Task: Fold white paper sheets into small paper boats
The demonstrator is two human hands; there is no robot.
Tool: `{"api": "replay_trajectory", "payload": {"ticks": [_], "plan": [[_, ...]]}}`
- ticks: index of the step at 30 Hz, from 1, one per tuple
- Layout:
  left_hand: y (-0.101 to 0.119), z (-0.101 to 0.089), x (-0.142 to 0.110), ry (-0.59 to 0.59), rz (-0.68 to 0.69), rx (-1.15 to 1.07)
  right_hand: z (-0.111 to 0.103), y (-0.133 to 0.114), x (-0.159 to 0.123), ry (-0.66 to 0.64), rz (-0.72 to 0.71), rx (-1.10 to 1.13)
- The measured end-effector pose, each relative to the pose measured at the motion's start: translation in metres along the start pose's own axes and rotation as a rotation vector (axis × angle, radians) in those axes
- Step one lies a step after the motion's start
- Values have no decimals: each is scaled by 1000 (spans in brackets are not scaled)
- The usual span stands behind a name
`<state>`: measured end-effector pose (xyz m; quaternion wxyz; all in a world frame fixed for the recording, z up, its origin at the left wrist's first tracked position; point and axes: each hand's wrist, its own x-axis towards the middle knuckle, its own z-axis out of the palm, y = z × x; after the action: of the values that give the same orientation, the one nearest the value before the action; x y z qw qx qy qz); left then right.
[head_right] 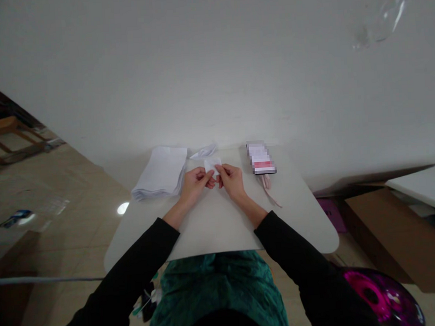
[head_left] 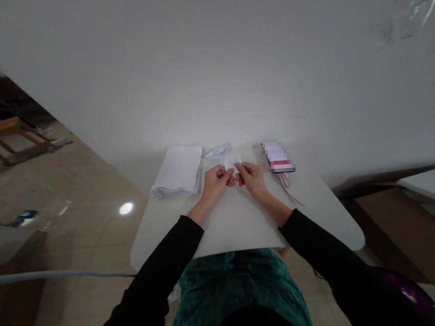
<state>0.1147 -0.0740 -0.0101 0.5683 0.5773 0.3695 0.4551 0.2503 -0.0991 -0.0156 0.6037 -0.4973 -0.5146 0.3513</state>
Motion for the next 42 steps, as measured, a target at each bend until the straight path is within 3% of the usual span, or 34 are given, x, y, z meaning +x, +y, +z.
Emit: {"api": "replay_trajectory", "payload": {"ticks": [5, 16, 20, 23, 26, 35, 39, 42], "plan": [[1, -1, 0, -6, 8, -34, 2, 2, 1, -82, -25, 46], [-1, 2, 2, -99, -11, -38, 3, 4, 2, 12, 42, 145], [-4, 0, 0, -1, 43, 42, -1, 0, 4, -28, 23, 90], [-6, -3, 0, 137, 149, 158, -6, -3, 7, -158, 20, 37], [-4, -7, 1, 199, 222, 241, -9, -4, 9, -249, 39, -11], [-6, -8, 4, 173, 207, 151, -1, 3, 6, -94, 88, 101], [-5, -8, 3, 134, 202, 231, -10, 1, 11, -89, 37, -22], [-1, -10, 3, 122, 283, 388, -19, -2, 15, -170, -58, -214]]}}
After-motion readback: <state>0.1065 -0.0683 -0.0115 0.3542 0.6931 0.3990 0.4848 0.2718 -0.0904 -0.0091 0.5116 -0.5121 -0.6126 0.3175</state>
